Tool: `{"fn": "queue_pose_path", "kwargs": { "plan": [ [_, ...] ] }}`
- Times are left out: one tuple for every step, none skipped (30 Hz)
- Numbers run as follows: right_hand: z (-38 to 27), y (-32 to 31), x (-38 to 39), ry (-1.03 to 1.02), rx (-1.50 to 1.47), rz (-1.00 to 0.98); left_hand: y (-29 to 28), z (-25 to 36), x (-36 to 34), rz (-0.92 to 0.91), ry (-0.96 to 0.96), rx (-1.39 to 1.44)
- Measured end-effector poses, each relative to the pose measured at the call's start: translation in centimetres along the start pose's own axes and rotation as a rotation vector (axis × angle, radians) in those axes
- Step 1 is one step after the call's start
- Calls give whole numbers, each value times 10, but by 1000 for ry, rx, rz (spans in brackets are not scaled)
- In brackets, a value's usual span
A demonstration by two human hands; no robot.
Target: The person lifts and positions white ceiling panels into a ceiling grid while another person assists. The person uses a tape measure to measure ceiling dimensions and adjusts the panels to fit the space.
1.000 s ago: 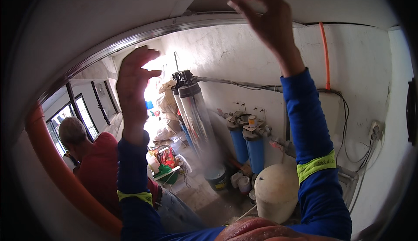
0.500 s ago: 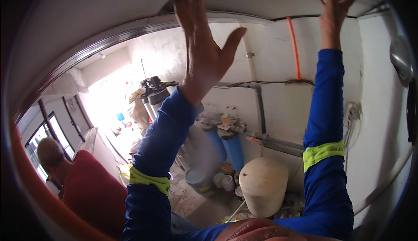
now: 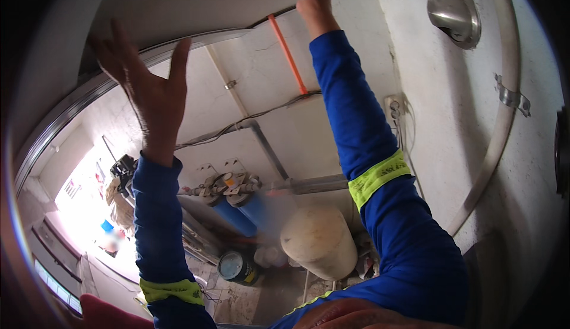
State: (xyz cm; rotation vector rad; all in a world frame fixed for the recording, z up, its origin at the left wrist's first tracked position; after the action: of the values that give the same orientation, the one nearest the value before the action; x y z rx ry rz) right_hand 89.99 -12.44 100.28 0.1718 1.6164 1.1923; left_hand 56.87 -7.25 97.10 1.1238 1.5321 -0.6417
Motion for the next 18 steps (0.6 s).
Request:
{"fn": "queue_pose_path", "kwargs": {
  "plan": [
    [0, -2, 1, -2, -2, -6, 1, 1, -1, 9, -8, -5],
    [0, -2, 2, -5, -4, -12, 3, 1, 0, 17, -18, -8],
    [-2, -5, 2, -23, -7, -9, 6, 0, 0, -20, -55, 73],
    [-3, -7, 2, -41, -13, -6, 8, 3, 1, -6, -40, 67],
    [-4, -9, 2, -57, -21, -6, 8, 5, 3, 5, -36, 56],
    [-4, -11, 1, -60, -18, 4, 8, 7, 3, 30, -26, 57],
    [-4, -12, 0, -60, -17, 14, 10, 9, 2, 20, -20, 54],
    [-3, -11, -1, -59, -20, 23, 11, 10, 0, 23, -10, 64],
    [-2, -9, -2, -46, -25, 19, 12, 11, -4, 24, 2, 64],
    [0, -7, -3, -30, -34, 16, 11, 11, -8, 40, 3, 71],
    [1, -6, -3, -12, -44, 12, 10, 10, -14, 52, 3, 70],
    [0, -6, -2, -29, -44, 20, 10, 6, -17, 51, -31, 68],
    [-1, -7, -2, -45, -43, 28, 7, 6, -20, 53, 8, 108],
    [-2, -8, -1, -58, -40, 34, 5, 6, -20, 51, 49, 142],
    [-3, -8, 0, -62, -22, 20, 4, 2, -18, 44, 35, 190],
    [-3, -9, 0, -63, -5, 12, 3, -4, -15, 38, 8, 249],
    [-3, -8, 2, -51, -23, 5, 5, -3, -9, 2, 48, 245],
    [-1, -7, 0, -23, -82, -1, 7, -10, -5, -1, -9, 238]
  ]
}}
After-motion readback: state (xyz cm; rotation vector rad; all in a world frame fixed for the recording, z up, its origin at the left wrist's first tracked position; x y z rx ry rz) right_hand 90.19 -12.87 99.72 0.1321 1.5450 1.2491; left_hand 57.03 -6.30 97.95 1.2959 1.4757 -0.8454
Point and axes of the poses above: each hand's wrist, its own x-axis away from the middle knuckle, its own y-axis out of the palm, z = x × y, the point moved 8 cm from there along -x, towards the middle knuckle, and after that the axes turned 11 degrees about -y, right-handed, at the moved point
